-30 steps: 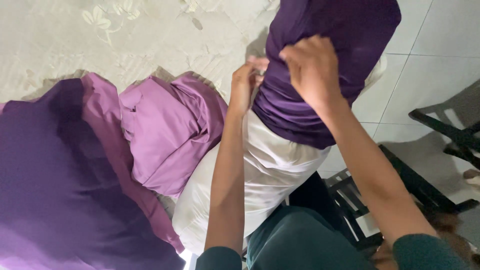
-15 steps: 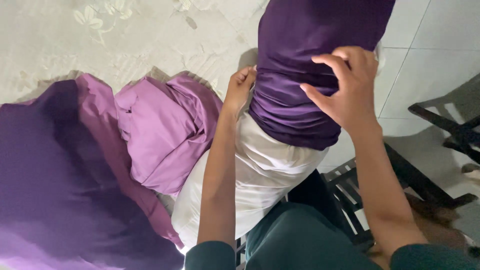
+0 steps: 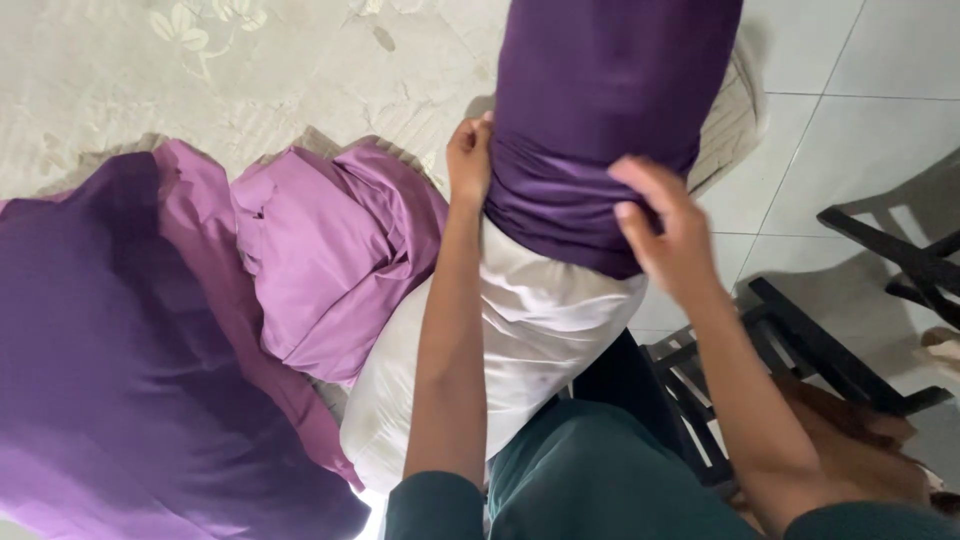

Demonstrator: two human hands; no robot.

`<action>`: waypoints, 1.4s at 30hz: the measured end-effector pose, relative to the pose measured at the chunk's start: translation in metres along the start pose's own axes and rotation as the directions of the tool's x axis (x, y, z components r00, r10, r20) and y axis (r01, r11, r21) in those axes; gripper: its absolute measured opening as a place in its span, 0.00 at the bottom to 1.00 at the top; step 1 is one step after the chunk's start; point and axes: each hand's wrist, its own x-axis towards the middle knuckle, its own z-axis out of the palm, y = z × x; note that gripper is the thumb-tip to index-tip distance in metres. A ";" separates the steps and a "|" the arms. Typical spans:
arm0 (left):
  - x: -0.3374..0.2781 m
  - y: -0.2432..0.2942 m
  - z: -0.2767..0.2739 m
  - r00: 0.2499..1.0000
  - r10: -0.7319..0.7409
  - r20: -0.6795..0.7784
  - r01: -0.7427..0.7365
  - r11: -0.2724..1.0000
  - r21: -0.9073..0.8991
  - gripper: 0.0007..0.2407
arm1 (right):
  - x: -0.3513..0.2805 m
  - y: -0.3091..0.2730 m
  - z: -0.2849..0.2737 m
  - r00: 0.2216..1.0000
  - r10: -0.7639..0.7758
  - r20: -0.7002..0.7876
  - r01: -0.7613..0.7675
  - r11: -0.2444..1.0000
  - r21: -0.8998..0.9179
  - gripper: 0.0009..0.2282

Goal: The person picks up a white pillow and a purple pillowcase, then inserts the pillow into the case by hand. They smooth the fabric and tuck the edges to fit the pillowcase snugly around the pillow.

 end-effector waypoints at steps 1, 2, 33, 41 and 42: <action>-0.004 0.010 -0.008 1.000 0.004 0.006 -0.004 1.000 -0.003 0.09 | -0.004 0.008 -0.012 1.000 -0.001 -0.007 0.001 1.000 -0.004 0.14; -0.012 0.019 -0.019 0.999 -0.042 -0.012 0.042 0.998 0.036 0.10 | -0.009 0.014 -0.024 0.997 -0.014 -0.076 0.009 0.998 -0.070 0.18; -0.117 0.131 -0.083 0.845 0.515 0.141 -0.497 0.662 0.561 0.34 | -0.030 0.043 0.041 0.981 0.193 0.006 -0.193 0.976 0.103 0.23; -0.173 0.150 -0.053 0.854 0.440 0.276 -0.512 0.620 0.595 0.55 | -0.013 0.037 0.082 0.969 0.078 -0.235 -0.005 0.955 0.297 0.11; -0.163 0.148 -0.054 0.839 0.518 0.168 -0.507 0.633 0.585 0.56 | -0.005 0.022 0.080 0.973 0.096 -0.212 -0.011 0.930 0.368 0.13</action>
